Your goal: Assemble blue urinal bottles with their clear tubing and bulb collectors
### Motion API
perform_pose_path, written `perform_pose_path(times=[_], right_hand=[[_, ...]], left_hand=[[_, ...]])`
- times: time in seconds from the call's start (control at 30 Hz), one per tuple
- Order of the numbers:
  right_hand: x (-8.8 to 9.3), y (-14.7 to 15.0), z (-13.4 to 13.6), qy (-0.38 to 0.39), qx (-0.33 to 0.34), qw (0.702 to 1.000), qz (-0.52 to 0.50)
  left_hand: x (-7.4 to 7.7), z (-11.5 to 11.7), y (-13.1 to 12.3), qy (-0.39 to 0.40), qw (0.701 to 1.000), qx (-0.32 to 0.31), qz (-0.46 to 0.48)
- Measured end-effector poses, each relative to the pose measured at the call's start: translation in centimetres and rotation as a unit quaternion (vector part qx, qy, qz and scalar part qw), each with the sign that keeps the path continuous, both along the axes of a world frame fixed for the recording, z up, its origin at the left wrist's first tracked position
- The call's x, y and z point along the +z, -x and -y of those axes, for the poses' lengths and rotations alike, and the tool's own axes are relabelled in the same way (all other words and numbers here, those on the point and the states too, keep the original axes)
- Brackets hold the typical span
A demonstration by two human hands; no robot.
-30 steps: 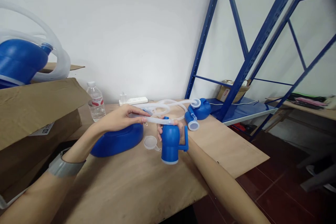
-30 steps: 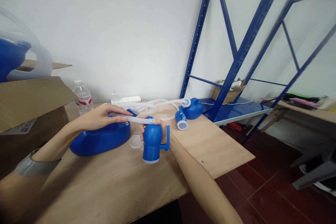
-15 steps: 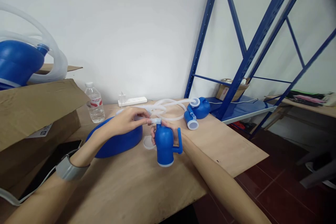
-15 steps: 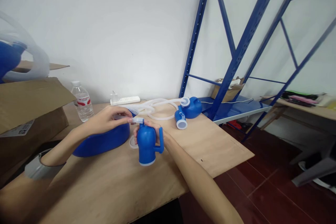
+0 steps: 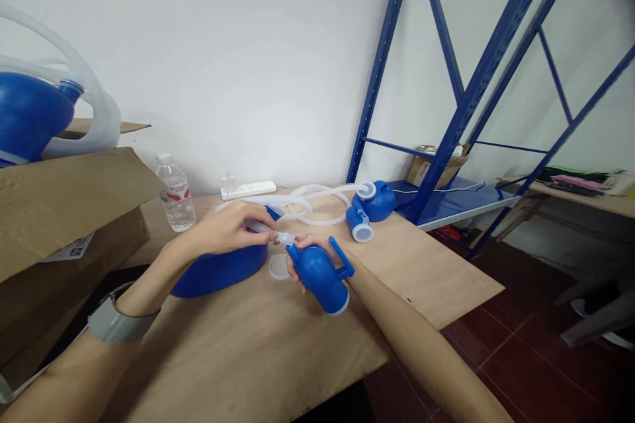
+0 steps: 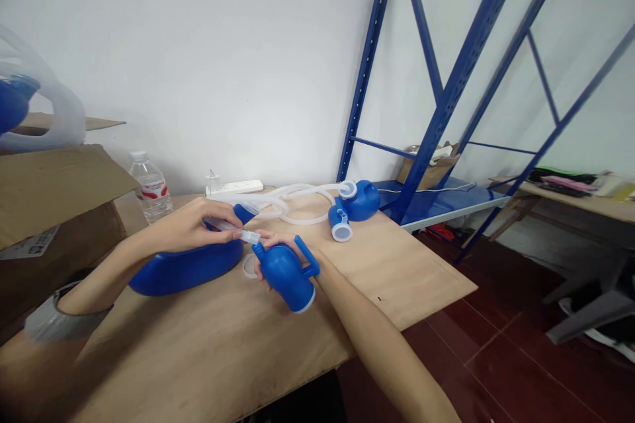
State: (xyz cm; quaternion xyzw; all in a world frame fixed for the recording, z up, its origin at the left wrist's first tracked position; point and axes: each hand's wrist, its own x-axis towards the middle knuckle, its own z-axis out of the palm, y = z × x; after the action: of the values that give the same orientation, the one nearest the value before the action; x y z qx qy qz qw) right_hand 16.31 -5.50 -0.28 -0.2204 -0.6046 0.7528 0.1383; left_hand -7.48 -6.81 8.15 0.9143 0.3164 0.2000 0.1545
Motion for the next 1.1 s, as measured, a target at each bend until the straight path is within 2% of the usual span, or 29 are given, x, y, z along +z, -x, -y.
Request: perform_pose_path(times=[0.37, 0.5, 0.67, 0.8, 0.87, 1.1], right_hand=[[-0.1, -0.5, -1.0, 0.031, -0.007, 0.999, 0.043], [-0.4, -0.5, -1.7, 0.084, 0.008, 0.990, 0.116], [-1.6, -0.3, -2.5, 0.090, 0.003, 0.991, 0.098], [-2.9, 0.0, -3.2, 0.136, 0.031, 0.978, 0.157], [-3.1, 0.0, -3.4, 0.143, 0.048, 0.976, 0.155], [-1.3, -0.2, -2.3, 0.108, 0.027, 0.988, 0.107]], left_hand=[[0.4, 0.0, 0.4, -0.017, 0.997, 0.008, -0.072], [0.2, 0.1, 0.0, -0.017, 0.998, -0.001, -0.067], [-0.3, 0.1, -0.3, -0.009, 0.998, -0.011, -0.060], [-0.7, 0.0, -0.5, -0.003, 0.999, -0.016, -0.036], [-0.7, -0.1, -0.5, 0.005, 1.000, -0.017, -0.018], [-0.5, 0.2, -0.8, 0.044, 0.999, -0.020, 0.004]])
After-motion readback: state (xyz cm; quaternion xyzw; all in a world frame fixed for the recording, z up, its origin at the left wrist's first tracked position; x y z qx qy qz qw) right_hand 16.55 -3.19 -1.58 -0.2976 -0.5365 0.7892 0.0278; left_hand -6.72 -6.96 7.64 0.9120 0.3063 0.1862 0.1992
